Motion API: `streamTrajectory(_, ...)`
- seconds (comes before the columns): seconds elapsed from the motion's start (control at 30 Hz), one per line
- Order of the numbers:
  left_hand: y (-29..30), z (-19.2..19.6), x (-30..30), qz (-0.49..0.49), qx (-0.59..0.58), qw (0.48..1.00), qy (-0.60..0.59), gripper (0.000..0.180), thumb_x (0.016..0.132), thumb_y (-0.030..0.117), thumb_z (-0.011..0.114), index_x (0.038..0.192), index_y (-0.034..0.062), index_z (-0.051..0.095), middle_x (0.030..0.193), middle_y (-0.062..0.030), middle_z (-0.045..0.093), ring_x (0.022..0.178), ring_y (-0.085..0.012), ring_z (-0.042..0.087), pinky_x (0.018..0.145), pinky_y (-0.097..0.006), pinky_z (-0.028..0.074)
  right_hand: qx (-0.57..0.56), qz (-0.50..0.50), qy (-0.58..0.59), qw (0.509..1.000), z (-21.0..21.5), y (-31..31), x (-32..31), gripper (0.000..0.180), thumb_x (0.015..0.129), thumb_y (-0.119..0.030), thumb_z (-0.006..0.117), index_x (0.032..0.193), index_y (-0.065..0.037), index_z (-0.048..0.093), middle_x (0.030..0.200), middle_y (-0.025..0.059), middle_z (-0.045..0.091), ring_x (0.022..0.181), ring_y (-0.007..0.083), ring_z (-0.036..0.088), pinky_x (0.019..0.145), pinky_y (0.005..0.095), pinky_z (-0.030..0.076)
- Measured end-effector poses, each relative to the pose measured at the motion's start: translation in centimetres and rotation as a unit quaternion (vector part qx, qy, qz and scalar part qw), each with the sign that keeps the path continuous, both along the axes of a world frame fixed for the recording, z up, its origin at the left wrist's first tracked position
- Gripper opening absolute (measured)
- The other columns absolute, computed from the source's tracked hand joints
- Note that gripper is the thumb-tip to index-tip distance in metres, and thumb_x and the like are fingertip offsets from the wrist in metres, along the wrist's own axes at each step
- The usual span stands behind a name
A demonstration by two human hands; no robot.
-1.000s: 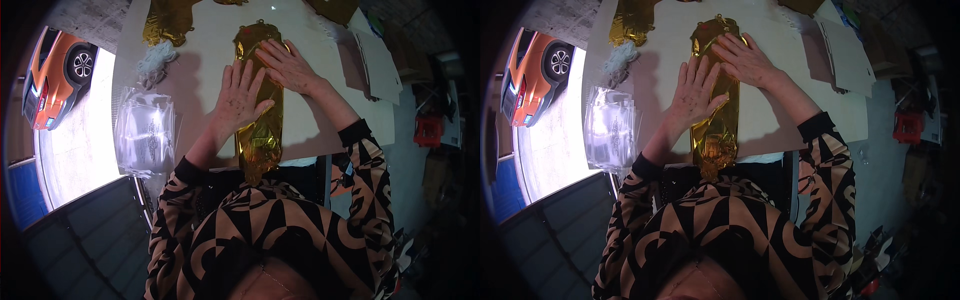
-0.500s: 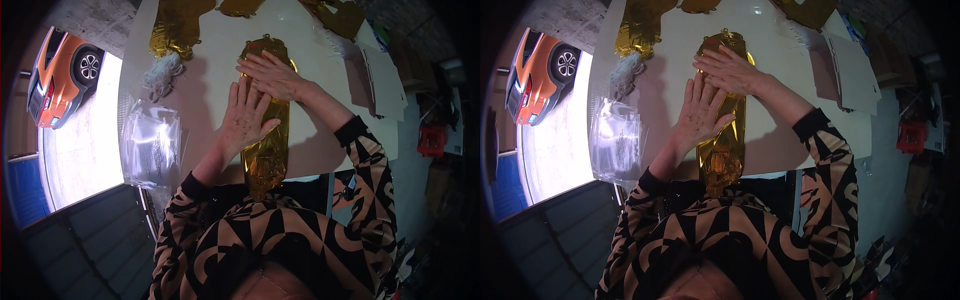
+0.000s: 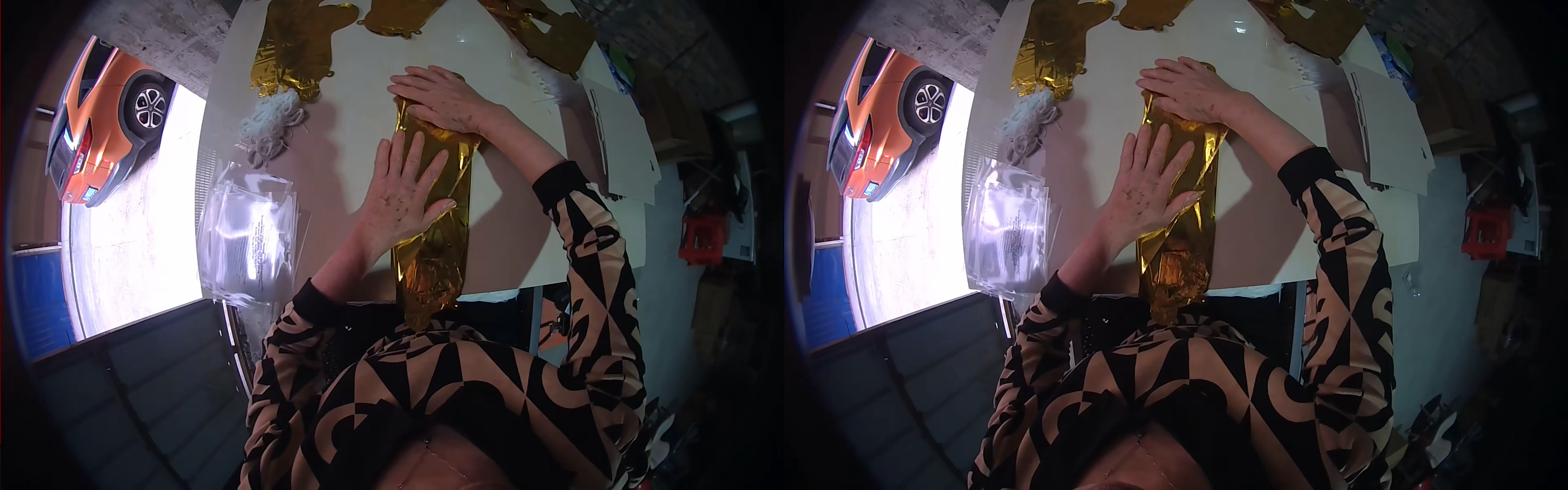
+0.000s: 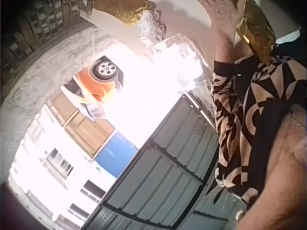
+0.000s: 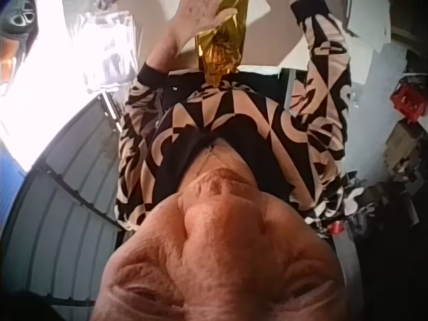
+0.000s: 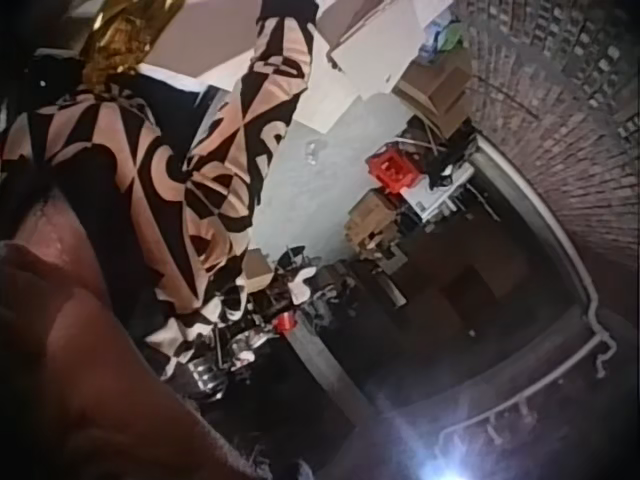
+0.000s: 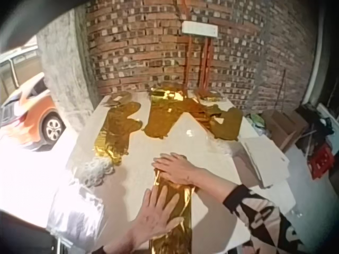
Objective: Folding and packaging gold foil balloons into plastic sleeves with cardboard inserts.
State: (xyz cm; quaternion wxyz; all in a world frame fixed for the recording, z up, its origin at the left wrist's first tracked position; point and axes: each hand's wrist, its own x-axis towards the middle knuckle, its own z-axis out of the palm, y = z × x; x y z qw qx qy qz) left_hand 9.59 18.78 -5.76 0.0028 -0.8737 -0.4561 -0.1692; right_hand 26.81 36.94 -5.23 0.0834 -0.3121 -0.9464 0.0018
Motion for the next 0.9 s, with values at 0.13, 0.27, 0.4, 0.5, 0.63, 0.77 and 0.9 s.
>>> streamTrajectory(0.13, -0.9, 0.3, -0.8, -0.003, 0.009, 1.0, -0.005, 0.075, 0.099, 0.062, 0.054, 0.156, 0.0142, 0.047, 0.158, -0.0297, 0.036, 0.148, -0.053, 0.027, 0.123, -0.064, 0.017, -0.011, 0.001, 0.026, 1.0, 1.5, -0.5, -0.1, 0.038, 0.103, -0.031, 0.053, 0.139, -0.021, 0.055, 0.144, 0.0018, 0.054, 0.137, 0.0252, 0.047, 0.115, 0.045, 0.039)
streamTrajectory(0.27, -1.7, 0.8, -1.6, -0.032, -0.005, 0.999, -0.001, 0.072, 0.101, 0.061, 0.05, 0.158, 0.0169, 0.043, 0.161, -0.0263, 0.035, 0.151, -0.0485, 0.025, 0.124, -0.063, 0.014, -0.01, -0.025, -0.025, 0.999, 2.5, -1.6, 0.4, 0.033, 0.102, -0.026, 0.059, 0.133, -0.018, 0.058, 0.133, 0.0052, 0.057, 0.128, 0.0282, 0.051, 0.109, 0.0447, 0.043)
streamTrajectory(0.4, -1.6, 1.4, -1.3, -0.049, -0.023, 0.998, 0.021, 0.07, 0.103, 0.059, 0.047, 0.16, 0.0192, 0.039, 0.163, -0.0177, 0.039, 0.155, -0.0405, 0.025, 0.126, -0.059, 0.01, 0.033, -0.051, -0.026, 0.998, 2.1, -1.4, 4.2, 0.033, 0.097, -0.023, 0.064, 0.128, -0.015, 0.058, 0.12, 0.0065, 0.06, 0.118, 0.0311, 0.056, 0.101, 0.0433, 0.048)
streamTrajectory(0.5, -1.5, 1.8, -1.2, -0.053, -0.022, 0.997, 0.042, 0.068, 0.104, 0.057, 0.046, 0.16, 0.0195, 0.04, 0.162, -0.0134, 0.043, 0.155, -0.0364, 0.026, 0.127, -0.058, 0.008, 0.018, -0.083, -0.023, 0.996, 1.8, -2.4, 7.4, 0.032, 0.094, -0.02, 0.067, 0.124, -0.012, 0.059, 0.115, 0.0075, 0.062, 0.113, 0.0326, 0.058, 0.095, 0.0429, 0.05)
streamTrajectory(0.63, -2.2, 1.7, -0.7, -0.067, -0.016, 0.996, 0.058, 0.065, 0.105, 0.054, 0.045, 0.16, 0.0201, 0.04, 0.163, -0.0134, 0.041, 0.156, -0.0349, 0.025, 0.127, -0.056, 0.009, 0.015, -0.086, 0.039, 0.995, 1.8, -4.4, 10.2, 0.024, 0.092, -0.015, 0.067, 0.114, -0.009, 0.06, 0.107, 0.0093, 0.062, 0.108, 0.0328, 0.059, 0.09, 0.0436, 0.052)
streamTrajectory(0.77, -3.4, 1.8, -0.1, -0.061, -0.024, 0.997, 0.049, 0.065, 0.105, 0.054, 0.045, 0.16, 0.0201, 0.039, 0.165, -0.0147, 0.037, 0.156, -0.0351, 0.024, 0.128, -0.055, 0.01, -0.049, -0.076, 0.106, 0.99, 2.5, -4.8, 9.3, 0.018, 0.094, -0.014, 0.065, 0.111, -0.009, 0.059, 0.107, 0.0095, 0.062, 0.107, 0.032, 0.059, 0.091, 0.043, 0.051)
streamTrajectory(0.9, -4.0, 1.6, 0.5, -0.049, -0.022, 0.998, 0.017, 0.066, 0.105, 0.053, 0.047, 0.16, 0.0172, 0.038, 0.165, -0.0172, 0.035, 0.156, -0.0384, 0.023, 0.127, -0.056, 0.012, -0.056, -0.056, 0.094, 0.992, 3.0, -4.7, 6.9, 0.016, 0.096, -0.014, 0.063, 0.11, -0.008, 0.059, 0.11, 0.0091, 0.061, 0.11, 0.0316, 0.058, 0.096, 0.0417, 0.049)
